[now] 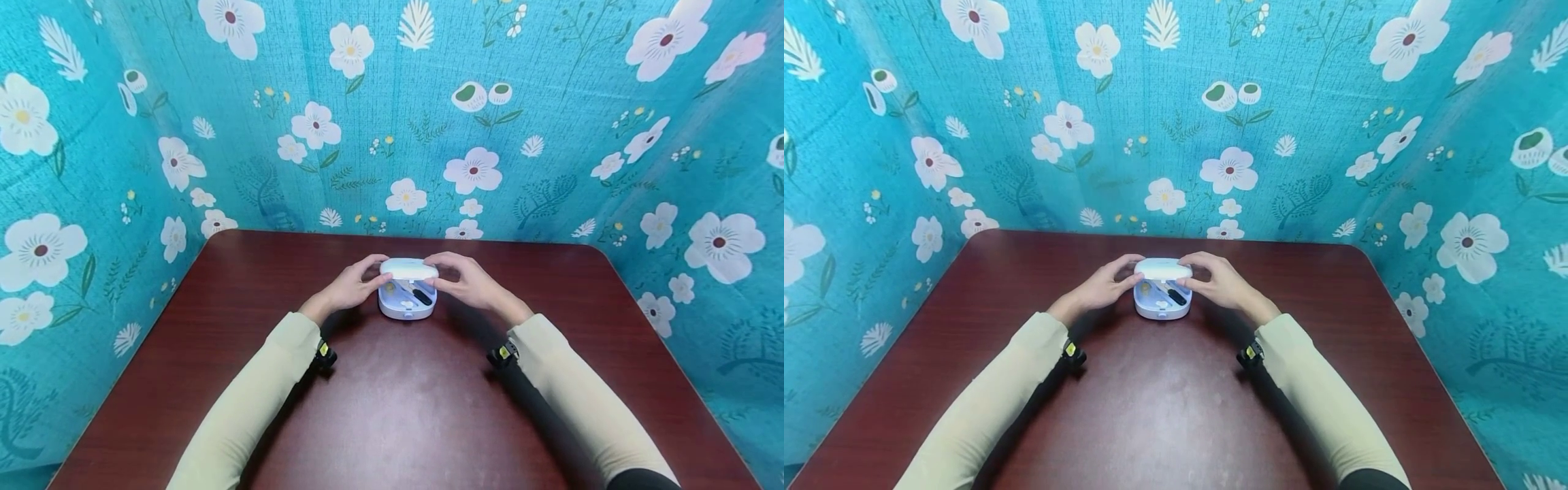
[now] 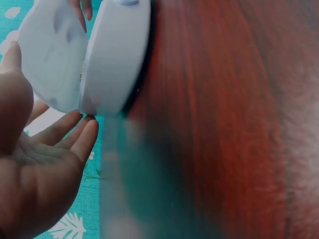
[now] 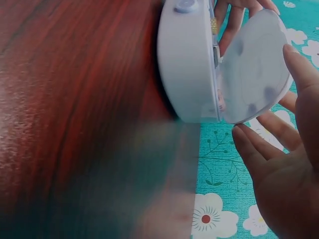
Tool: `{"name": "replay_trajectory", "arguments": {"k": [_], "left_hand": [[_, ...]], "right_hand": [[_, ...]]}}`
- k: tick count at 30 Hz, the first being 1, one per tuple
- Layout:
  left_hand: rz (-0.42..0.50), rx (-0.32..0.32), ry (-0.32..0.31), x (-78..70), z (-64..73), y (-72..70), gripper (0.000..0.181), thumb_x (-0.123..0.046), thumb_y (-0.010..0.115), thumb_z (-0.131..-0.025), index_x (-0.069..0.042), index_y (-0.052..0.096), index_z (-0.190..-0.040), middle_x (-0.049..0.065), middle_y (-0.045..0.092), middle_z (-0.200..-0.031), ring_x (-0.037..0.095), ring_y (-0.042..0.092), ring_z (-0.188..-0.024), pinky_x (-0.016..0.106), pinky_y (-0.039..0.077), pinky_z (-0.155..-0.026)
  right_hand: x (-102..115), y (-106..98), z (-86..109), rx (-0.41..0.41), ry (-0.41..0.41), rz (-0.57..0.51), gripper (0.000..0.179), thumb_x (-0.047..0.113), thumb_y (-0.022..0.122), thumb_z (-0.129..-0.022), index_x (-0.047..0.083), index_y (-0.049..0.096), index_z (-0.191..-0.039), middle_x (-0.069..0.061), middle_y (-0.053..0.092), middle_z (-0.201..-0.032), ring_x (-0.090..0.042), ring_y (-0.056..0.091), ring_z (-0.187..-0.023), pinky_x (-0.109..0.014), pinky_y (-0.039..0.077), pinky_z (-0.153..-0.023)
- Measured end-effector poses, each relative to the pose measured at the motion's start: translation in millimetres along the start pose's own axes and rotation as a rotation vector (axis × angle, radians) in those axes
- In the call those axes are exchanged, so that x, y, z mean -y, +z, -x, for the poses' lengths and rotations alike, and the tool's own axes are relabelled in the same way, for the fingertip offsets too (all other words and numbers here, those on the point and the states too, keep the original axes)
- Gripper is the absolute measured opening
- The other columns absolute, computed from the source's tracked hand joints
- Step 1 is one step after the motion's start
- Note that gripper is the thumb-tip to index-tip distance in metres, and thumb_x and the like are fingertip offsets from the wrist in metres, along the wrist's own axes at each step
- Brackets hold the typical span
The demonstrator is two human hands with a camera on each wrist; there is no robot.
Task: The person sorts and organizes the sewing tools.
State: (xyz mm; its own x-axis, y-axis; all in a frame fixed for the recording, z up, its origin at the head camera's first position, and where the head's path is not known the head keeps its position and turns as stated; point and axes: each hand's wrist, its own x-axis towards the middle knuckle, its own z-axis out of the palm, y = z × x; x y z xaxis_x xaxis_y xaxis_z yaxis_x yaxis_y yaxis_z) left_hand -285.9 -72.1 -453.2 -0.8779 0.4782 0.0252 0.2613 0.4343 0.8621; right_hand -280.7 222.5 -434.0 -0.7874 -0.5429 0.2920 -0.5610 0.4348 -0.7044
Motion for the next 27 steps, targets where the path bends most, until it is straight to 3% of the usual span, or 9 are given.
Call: {"name": "replay_trajectory", "arguments": {"k": [9, 14, 20, 27], "left_hand": [[0.017, 0.039, 0.043, 5.7, 3.9, -0.2, 0.058, -0.030, 0.068, -0.100, -0.017, 0.044, -0.152, 0.009, 0.051, -0.151, 0.026, 0.050, -0.138, 0.043, 0.046, -0.108], [-0.073, 0.088, 0.063, 9.6, 7.2, 0.2, 0.075, -0.031, 0.073, -0.097, -0.014, 0.034, -0.159, 0.008, 0.038, -0.161, 0.025, 0.042, -0.145, 0.041, 0.042, -0.111], [-0.121, 0.088, 0.101, 10.9, 9.5, 1.9, 0.084, -0.030, 0.079, -0.092, -0.009, 0.032, -0.159, 0.010, 0.037, -0.161, 0.024, 0.041, -0.146, 0.038, 0.037, -0.115], [-0.109, 0.085, 0.073, 6.7, 13.9, 3.7, 0.090, -0.031, 0.083, -0.088, -0.009, 0.032, -0.159, 0.013, 0.038, -0.158, 0.029, 0.046, -0.142, 0.042, 0.040, -0.113]], "right_hand": [[-2.4, 5.6, 6.0, -0.013, -0.027, 0.039, 0.044, 0.023, 0.082, -0.089, 0.009, 0.069, -0.129, -0.007, 0.065, -0.132, -0.024, 0.059, -0.123, -0.050, 0.050, -0.101], [-5.7, 13.0, 13.4, -0.012, -0.023, 0.081, 0.051, 0.025, 0.088, -0.083, 0.010, 0.070, -0.128, -0.008, 0.064, -0.136, -0.025, 0.058, -0.127, -0.048, 0.050, -0.102], [-8.4, 18.6, 17.8, -0.005, -0.052, 0.148, 0.054, 0.027, 0.089, -0.082, 0.010, 0.069, -0.128, -0.007, 0.061, -0.140, -0.025, 0.057, -0.129, -0.047, 0.050, -0.102], [-6.7, 18.4, 19.1, 0.031, -0.042, 0.139, 0.055, 0.029, 0.089, -0.082, 0.009, 0.067, -0.129, -0.009, 0.058, -0.141, -0.027, 0.055, -0.129, -0.047, 0.050, -0.102]]}}
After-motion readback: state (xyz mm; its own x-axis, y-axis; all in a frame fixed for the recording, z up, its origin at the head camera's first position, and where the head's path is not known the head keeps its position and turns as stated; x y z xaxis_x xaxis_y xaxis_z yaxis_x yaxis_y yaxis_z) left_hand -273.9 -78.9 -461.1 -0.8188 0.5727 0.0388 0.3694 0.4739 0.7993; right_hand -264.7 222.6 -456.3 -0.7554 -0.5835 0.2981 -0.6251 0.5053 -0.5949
